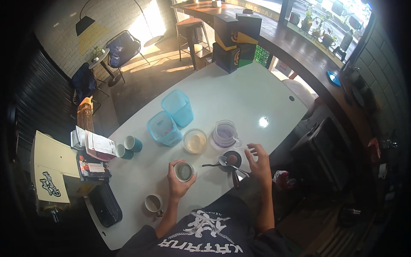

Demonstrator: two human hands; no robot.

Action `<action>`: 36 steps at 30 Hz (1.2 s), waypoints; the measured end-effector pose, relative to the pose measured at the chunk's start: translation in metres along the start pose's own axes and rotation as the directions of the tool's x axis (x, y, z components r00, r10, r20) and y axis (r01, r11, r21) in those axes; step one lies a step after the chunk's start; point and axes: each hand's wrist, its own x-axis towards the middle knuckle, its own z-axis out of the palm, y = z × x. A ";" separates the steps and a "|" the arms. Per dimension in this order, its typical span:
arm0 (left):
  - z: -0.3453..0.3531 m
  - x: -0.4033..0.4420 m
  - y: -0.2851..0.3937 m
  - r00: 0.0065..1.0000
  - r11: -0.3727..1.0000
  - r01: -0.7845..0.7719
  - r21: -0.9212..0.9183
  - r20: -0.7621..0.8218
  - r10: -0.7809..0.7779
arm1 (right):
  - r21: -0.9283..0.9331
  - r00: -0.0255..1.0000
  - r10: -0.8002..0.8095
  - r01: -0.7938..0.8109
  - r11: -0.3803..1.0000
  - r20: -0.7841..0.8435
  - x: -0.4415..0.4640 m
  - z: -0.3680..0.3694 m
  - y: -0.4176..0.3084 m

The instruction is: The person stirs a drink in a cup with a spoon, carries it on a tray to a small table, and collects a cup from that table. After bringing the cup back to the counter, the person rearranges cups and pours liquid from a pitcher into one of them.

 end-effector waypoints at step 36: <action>-0.003 -0.001 -0.001 0.998 0.999 -0.036 0.034 -0.044 0.038 | 0.342 0.999 0.022 -0.009 0.940 -0.033 0.084 0.012 0.069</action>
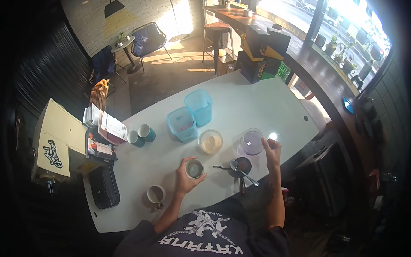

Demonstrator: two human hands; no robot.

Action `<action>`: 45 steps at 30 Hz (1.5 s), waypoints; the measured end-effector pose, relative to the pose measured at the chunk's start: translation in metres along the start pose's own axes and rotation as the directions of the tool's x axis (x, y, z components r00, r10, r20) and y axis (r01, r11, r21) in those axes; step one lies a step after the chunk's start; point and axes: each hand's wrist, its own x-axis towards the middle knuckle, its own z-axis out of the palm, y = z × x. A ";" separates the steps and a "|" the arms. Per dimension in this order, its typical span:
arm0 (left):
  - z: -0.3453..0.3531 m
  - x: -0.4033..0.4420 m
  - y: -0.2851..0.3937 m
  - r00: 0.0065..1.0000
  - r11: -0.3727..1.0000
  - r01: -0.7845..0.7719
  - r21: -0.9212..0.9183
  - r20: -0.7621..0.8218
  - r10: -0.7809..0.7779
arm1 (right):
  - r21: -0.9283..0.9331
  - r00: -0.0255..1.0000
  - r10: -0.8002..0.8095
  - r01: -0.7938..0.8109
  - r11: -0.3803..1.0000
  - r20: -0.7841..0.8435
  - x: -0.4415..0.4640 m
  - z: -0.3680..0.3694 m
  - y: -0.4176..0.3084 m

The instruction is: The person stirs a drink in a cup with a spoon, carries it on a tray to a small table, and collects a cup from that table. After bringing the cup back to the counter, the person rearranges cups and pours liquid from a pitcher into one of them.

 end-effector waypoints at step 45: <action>0.003 0.002 -0.003 0.998 0.998 0.020 -0.067 0.053 -0.016 | 0.276 0.980 -0.170 0.137 0.951 0.101 -0.054 0.021 -0.186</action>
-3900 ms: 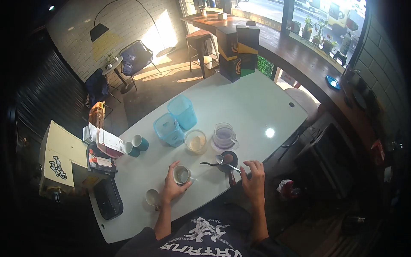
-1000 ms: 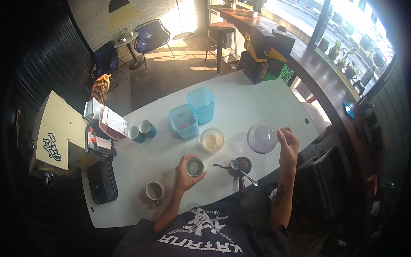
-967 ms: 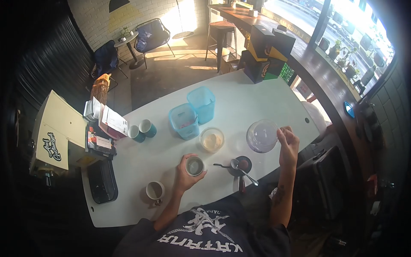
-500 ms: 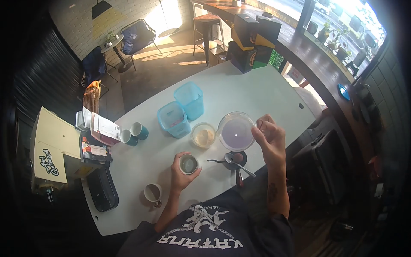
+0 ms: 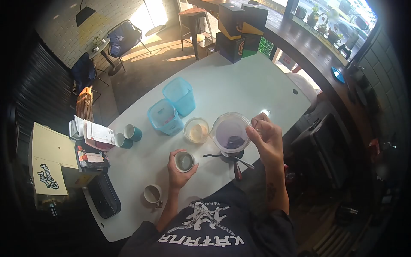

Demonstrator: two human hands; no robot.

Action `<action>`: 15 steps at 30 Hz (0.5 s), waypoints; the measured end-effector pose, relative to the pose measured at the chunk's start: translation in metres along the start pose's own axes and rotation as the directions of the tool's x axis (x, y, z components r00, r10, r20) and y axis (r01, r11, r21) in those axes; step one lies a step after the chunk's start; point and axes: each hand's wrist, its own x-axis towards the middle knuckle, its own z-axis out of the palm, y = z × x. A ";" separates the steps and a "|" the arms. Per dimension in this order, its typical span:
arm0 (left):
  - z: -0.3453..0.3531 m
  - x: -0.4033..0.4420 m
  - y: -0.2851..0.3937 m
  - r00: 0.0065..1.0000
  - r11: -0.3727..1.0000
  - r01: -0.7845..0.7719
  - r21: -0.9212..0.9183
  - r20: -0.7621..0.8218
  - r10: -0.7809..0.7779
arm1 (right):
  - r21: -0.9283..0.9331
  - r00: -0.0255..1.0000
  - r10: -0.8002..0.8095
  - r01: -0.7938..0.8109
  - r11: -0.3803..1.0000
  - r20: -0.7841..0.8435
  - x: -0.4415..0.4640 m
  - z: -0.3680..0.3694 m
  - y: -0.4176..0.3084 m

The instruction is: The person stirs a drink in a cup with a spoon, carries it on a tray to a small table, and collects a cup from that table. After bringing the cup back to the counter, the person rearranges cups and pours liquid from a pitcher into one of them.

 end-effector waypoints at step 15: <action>-0.002 -0.001 -0.001 1.000 1.000 0.020 -0.008 -0.002 -0.020 | 0.050 0.984 0.133 -0.128 0.991 -0.116 0.007 -0.018 0.047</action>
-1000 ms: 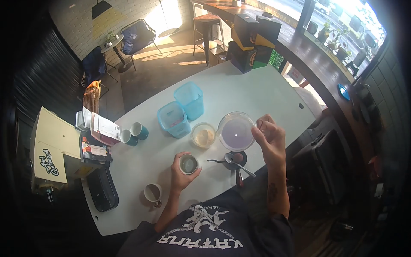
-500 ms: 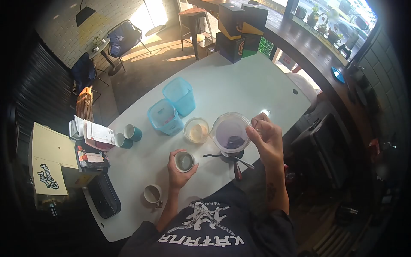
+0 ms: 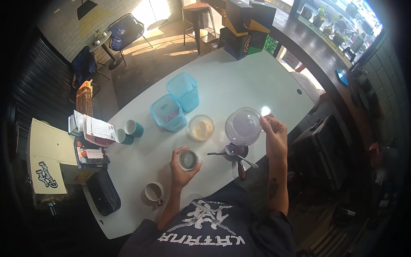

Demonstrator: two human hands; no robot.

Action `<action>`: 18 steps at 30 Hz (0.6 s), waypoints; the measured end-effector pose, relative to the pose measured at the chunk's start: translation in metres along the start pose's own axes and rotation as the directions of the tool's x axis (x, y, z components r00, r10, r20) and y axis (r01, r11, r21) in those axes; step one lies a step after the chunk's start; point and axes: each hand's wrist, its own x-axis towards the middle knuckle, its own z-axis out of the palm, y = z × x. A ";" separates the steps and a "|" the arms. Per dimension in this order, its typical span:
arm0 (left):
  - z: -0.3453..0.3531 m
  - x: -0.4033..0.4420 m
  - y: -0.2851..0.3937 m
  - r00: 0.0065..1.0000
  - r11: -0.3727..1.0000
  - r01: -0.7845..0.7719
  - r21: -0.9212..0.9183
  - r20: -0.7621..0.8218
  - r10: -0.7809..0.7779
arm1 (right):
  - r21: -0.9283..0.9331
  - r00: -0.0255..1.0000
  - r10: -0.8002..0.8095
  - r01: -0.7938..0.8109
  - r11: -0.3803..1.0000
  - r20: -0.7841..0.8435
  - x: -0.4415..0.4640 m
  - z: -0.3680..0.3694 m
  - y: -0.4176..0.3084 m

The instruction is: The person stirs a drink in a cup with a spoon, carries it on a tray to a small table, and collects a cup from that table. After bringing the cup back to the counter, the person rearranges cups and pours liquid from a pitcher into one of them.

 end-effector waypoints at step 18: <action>-0.001 0.000 -0.004 1.000 1.000 0.015 0.007 -0.027 -0.015 | 0.208 0.953 0.232 -0.192 0.959 -0.193 0.030 -0.075 0.128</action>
